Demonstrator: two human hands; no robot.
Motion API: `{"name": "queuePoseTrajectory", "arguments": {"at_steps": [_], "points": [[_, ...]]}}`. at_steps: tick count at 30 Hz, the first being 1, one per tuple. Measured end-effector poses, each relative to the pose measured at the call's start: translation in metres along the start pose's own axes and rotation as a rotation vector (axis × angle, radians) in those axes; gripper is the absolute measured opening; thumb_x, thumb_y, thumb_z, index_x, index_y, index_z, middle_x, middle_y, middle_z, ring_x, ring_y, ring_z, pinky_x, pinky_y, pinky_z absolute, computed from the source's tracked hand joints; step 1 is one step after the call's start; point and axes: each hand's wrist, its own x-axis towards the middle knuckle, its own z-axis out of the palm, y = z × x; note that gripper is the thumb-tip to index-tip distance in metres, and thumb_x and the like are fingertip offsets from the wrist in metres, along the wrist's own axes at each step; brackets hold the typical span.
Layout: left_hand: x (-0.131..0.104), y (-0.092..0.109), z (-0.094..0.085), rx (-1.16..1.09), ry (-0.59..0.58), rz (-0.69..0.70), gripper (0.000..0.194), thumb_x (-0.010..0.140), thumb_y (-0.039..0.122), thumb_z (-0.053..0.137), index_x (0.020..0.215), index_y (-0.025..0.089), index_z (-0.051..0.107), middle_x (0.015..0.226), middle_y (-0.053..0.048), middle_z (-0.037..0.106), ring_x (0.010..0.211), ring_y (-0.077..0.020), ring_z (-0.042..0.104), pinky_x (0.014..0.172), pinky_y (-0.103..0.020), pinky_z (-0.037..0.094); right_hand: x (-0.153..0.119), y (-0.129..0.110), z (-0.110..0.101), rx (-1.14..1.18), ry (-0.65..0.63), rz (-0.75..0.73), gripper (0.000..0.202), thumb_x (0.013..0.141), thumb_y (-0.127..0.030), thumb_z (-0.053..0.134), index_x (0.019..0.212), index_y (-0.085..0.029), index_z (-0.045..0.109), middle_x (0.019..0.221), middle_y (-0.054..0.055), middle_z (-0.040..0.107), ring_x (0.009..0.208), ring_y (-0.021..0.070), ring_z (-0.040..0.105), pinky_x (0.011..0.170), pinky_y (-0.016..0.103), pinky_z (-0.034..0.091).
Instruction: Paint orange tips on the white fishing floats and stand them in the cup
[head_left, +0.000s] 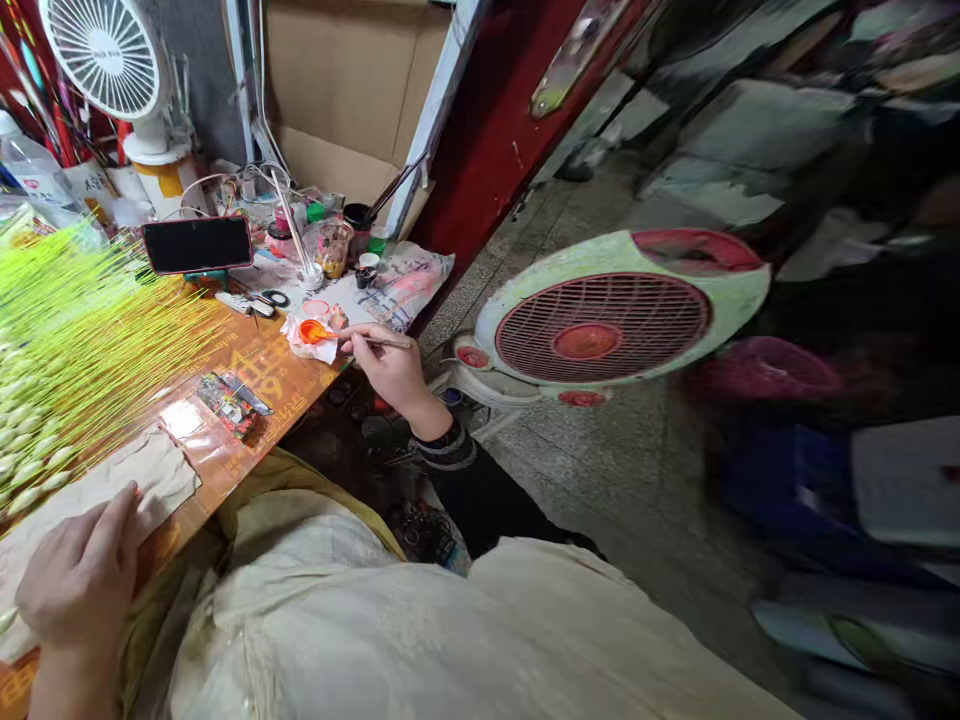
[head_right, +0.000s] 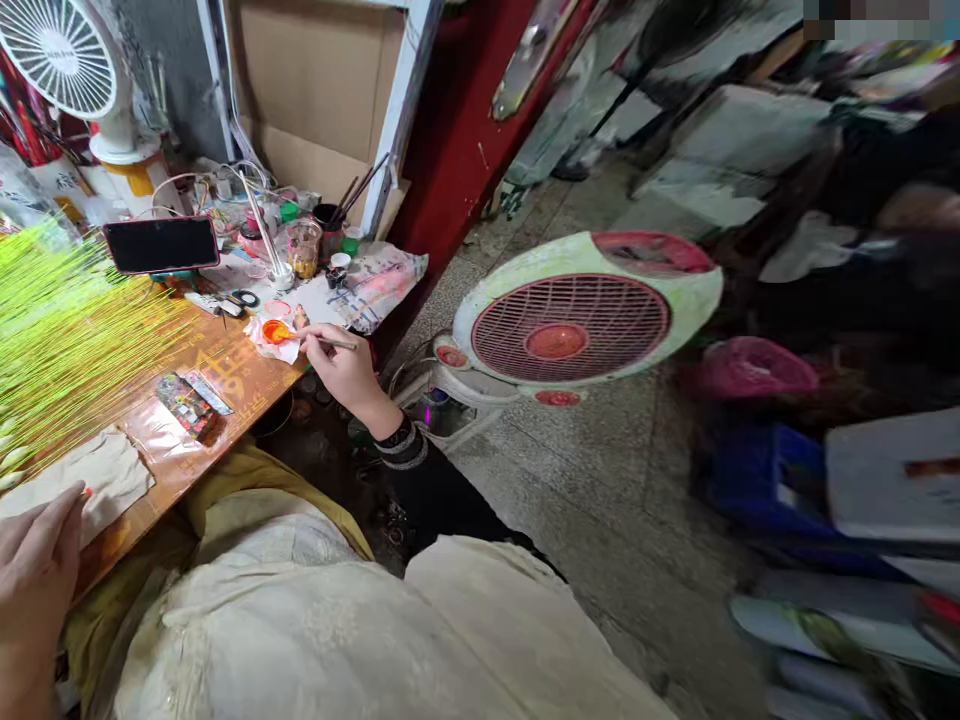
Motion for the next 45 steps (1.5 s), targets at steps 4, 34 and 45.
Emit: {"name": "queuePoseTrajectory", "arguments": {"at_steps": [4,34,45], "points": [[0.000,0.000,-0.002,0.009,-0.012,-0.009,0.033,0.086,0.016,0.077,0.118,0.015,0.071,0.083,-0.009,0.075,0.072,-0.0214,0.062,0.065,-0.030,0.041,0.002,-0.004,-0.008,0.015,-0.016,0.043,0.028,0.099,-0.039,0.054,0.097,-0.020,0.073,0.082,0.002,0.075,0.072,0.0134,0.068,0.067,0.025,0.051],[0.006,0.008,-0.010,-0.040,-0.015,-0.030,0.030,0.086,0.014,0.076,0.116,0.017,0.071,0.086,-0.006,0.074,0.071,-0.0173,0.062,0.071,-0.029,0.045,-0.058,-0.009,0.035,0.293,0.119,-0.038,0.026,0.104,-0.036,0.049,0.110,-0.025,0.072,0.088,0.003,0.073,0.077,0.0145,0.067,0.070,0.030,0.057],[0.011,0.011,-0.015,-0.047,-0.036,-0.043,0.027,0.089,0.014,0.073,0.115,0.017,0.070,0.086,-0.005,0.074,0.071,-0.0156,0.062,0.072,-0.027,0.046,-0.107,-0.010,0.091,0.071,0.044,-0.493,0.049,0.097,-0.013,0.055,0.143,-0.028,0.057,0.112,0.008,0.074,0.101,0.0220,0.066,0.086,0.043,0.059]]}}
